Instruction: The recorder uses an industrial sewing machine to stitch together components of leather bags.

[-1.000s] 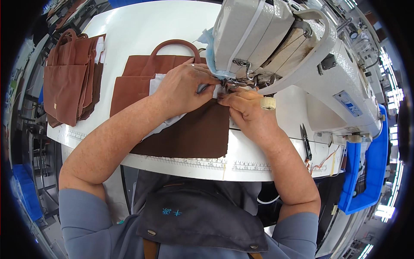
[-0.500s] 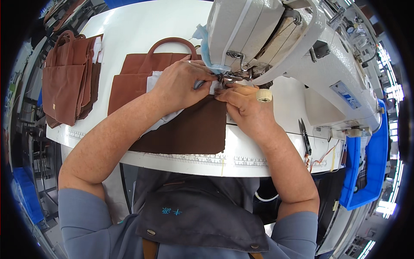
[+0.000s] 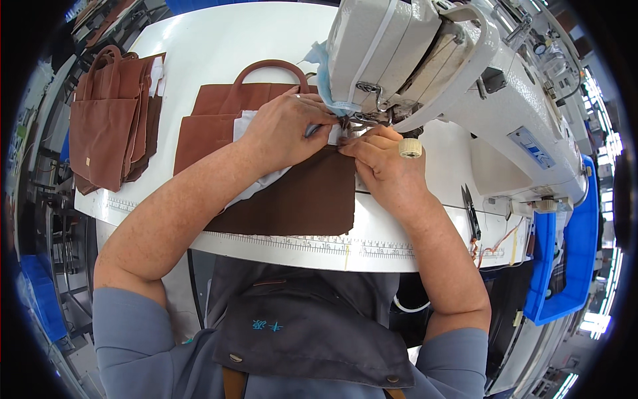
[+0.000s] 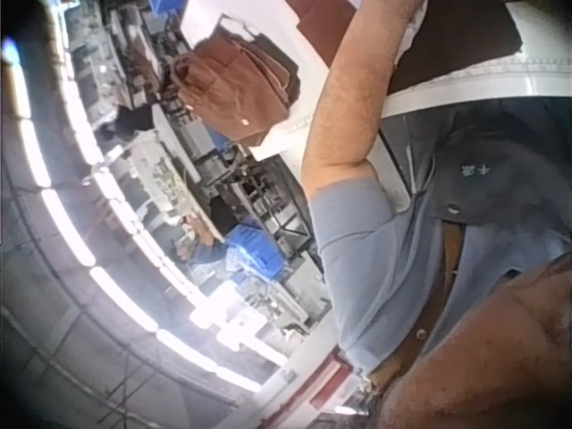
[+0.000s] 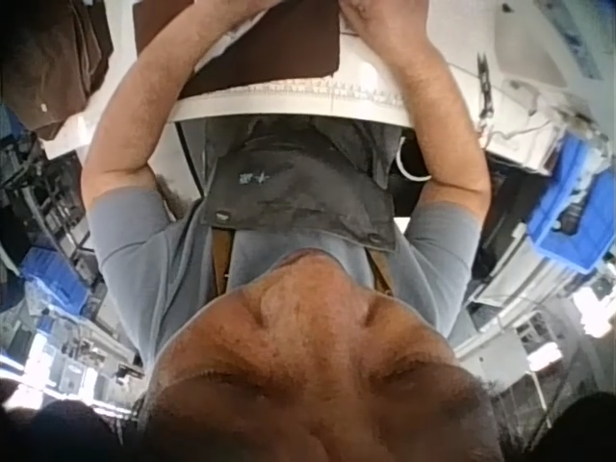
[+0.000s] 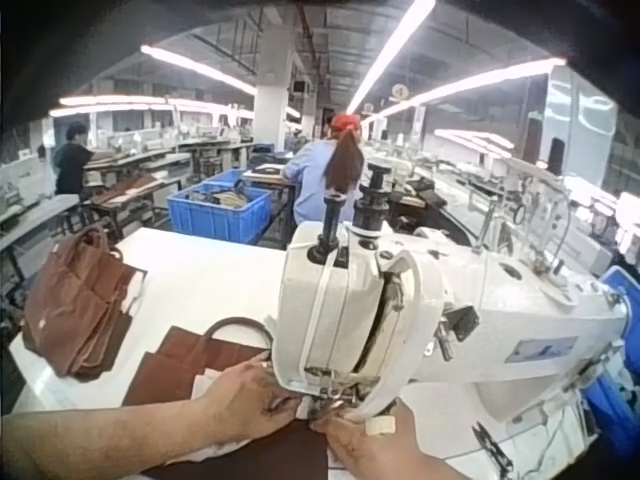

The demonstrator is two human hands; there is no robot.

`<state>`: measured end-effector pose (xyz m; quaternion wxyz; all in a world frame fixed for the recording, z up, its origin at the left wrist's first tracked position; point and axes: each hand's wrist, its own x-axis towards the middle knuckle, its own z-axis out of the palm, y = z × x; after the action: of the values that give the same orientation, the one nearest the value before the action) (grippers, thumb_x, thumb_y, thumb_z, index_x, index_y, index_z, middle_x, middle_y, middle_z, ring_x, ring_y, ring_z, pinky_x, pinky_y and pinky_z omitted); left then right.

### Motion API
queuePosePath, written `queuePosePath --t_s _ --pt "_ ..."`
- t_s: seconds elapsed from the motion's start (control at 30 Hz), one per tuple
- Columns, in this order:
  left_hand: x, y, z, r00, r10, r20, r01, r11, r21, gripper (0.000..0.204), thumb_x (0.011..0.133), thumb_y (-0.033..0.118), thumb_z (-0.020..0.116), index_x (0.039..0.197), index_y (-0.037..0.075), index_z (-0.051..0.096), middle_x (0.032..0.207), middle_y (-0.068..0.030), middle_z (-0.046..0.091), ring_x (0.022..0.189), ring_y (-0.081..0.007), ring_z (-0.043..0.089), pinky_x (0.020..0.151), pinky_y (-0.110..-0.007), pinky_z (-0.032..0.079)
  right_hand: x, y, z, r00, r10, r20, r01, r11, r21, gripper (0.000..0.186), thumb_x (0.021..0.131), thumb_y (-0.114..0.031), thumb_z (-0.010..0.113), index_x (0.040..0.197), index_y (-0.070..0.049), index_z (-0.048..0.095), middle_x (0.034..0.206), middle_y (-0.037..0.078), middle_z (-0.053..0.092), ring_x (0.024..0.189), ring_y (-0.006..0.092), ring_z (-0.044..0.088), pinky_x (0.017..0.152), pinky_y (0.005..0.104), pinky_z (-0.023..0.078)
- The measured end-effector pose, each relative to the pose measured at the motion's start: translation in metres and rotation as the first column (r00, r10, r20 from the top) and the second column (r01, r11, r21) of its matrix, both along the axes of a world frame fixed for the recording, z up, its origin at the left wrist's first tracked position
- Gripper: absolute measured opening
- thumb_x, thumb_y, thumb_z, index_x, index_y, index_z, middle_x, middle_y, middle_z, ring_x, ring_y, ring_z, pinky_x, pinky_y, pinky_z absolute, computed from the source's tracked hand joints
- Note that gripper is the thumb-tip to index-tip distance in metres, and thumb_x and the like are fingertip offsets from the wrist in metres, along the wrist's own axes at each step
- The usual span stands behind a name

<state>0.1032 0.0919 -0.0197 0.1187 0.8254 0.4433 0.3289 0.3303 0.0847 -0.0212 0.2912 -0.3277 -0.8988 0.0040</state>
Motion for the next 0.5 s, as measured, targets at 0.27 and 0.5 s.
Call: queuePosePath --t_s 0.27,0.5 --pt "0.001 0.007 -0.002 1.0 0.014 0.014 -0.014 1.0 -0.005 0.02 0.083 0.012 0.067 0.095 0.003 0.079 0.099 -0.0118 0.076 0.089 -0.0305 0.07 0.087 -0.038 0.054 0.001 0.004 -0.001 1.0 -0.011 -0.012 0.011 0.998 0.058 0.011 0.076 -0.012 0.078 0.087 -0.013 0.076 0.083 -0.001 0.072 0.07 0.022 0.064 0.067 0.0385 0.046" --pt "-0.007 0.024 -0.005 0.999 -0.053 -0.008 0.053 0.997 0.059 0.02 0.084 0.012 0.071 0.101 0.002 0.074 0.1 -0.0177 0.074 0.086 -0.0352 0.071 0.078 -0.042 0.056 -0.001 0.003 0.002 0.994 -0.063 0.084 0.047 0.983 0.176 0.011 0.08 -0.011 0.071 0.09 -0.011 0.077 0.091 -0.005 0.074 0.071 0.0204 0.065 0.066 0.0375 0.046"
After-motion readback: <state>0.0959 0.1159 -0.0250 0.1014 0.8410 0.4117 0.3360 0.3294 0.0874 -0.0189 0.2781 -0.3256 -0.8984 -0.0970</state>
